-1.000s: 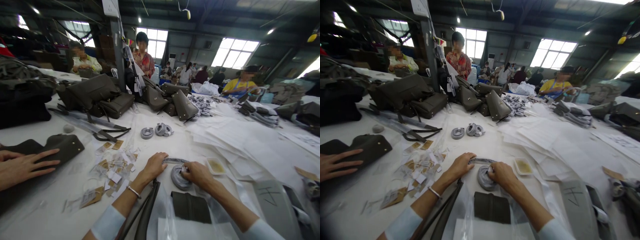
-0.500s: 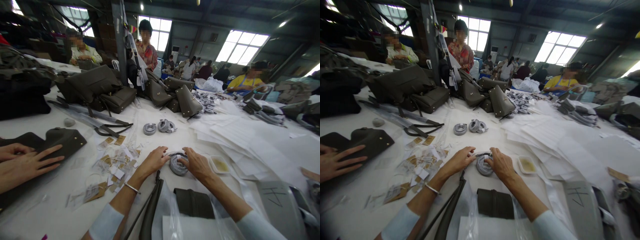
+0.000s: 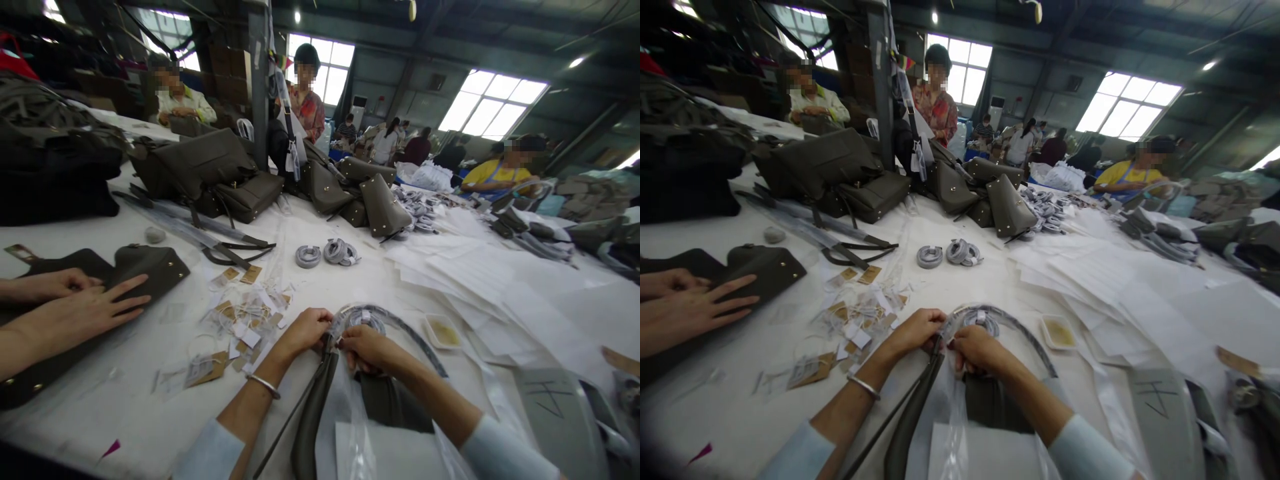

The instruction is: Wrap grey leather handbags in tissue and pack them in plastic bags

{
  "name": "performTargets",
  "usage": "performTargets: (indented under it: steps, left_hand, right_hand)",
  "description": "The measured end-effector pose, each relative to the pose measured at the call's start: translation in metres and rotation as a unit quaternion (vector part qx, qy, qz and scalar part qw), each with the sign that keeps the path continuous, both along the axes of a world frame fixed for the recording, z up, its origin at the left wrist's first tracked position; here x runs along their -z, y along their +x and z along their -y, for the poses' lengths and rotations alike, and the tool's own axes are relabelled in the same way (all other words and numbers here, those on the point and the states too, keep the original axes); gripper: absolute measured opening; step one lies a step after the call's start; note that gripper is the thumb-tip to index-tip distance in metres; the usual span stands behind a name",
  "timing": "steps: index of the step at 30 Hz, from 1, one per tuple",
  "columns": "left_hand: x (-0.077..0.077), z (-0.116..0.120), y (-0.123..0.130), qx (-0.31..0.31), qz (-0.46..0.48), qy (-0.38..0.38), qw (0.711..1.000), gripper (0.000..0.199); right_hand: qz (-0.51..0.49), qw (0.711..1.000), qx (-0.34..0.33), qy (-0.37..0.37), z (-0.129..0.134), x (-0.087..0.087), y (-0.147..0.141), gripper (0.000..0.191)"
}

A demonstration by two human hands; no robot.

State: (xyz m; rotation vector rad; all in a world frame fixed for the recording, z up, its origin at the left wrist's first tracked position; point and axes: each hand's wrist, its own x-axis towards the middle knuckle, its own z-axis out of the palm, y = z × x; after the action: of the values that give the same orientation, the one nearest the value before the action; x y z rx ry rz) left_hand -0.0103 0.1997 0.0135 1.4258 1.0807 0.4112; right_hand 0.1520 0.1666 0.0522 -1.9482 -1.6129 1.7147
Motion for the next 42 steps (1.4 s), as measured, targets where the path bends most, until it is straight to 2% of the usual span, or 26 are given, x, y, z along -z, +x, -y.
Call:
performTargets:
  steps: [2,4,6,9,12,15,18,21,24,28,31,34,36,39,42]
  left_hand:
    - [0.001,-0.001,-0.003,0.002,0.043,0.022,0.999,0.033]
    - [0.002,-0.003,-0.007,0.004,0.042,0.094,0.995,0.031]
    - [0.003,-0.005,-0.010,0.003,0.015,0.181,0.983,0.026]
    - [0.001,-0.006,-0.009,0.017,-0.083,0.280,0.956,0.019]
    - [-0.003,-0.004,-0.006,0.034,-0.185,0.327,0.926,0.019]
    - [-0.006,-0.002,-0.007,0.038,-0.231,0.347,0.908,0.019]
    - [-0.008,-0.003,-0.013,0.024,-0.271,0.333,0.903,0.018]
    - [-0.013,-0.004,-0.023,0.001,-0.267,0.304,0.915,0.014]
    - [-0.020,-0.005,-0.032,0.002,-0.180,0.239,0.954,0.009]
    - [-0.023,-0.007,-0.036,-0.007,-0.039,0.155,0.987,0.006]
    - [-0.021,-0.009,-0.034,-0.023,0.054,0.095,0.994,0.010]
    - [-0.019,-0.011,-0.031,-0.058,0.161,0.011,0.985,0.013]
    - [-0.017,-0.012,-0.030,-0.087,0.194,-0.029,0.977,0.015]
    - [-0.014,-0.014,-0.029,-0.122,0.202,-0.046,0.971,0.020]
    - [-0.010,-0.016,-0.027,-0.145,0.203,-0.043,0.967,0.025]
  right_hand:
    - [-0.074,0.997,0.021,-0.026,-0.011,0.009,-0.005,0.018]
    - [-0.147,0.987,0.043,-0.057,-0.017,0.015,-0.005,0.020]
    - [-0.201,0.974,0.057,-0.090,-0.021,0.020,-0.002,0.021]
    - [-0.253,0.957,0.074,-0.124,-0.023,0.023,0.003,0.018]
    - [-0.263,0.953,0.074,-0.133,-0.022,0.019,0.006,0.014]
    - [-0.243,0.964,0.035,-0.099,-0.019,0.005,0.010,0.016]
    - [-0.168,0.985,-0.017,-0.027,-0.013,-0.010,0.016,0.038]
    - [-0.023,0.995,-0.065,0.067,-0.001,-0.017,0.022,0.056]
    - [0.107,0.971,-0.134,0.166,0.013,-0.020,0.020,0.056]
    - [0.128,0.959,-0.179,0.177,0.027,-0.021,0.015,0.040]
    - [0.140,0.951,-0.167,0.217,0.030,-0.023,0.016,0.032]
    - [0.191,0.940,-0.152,0.236,0.031,-0.026,0.023,0.020]
    - [0.183,0.951,-0.094,0.230,0.030,-0.027,0.028,0.020]
    - [0.075,0.969,0.049,0.231,0.024,-0.027,0.028,0.019]
    - [-0.084,0.967,0.128,0.204,0.013,-0.022,0.015,0.031]
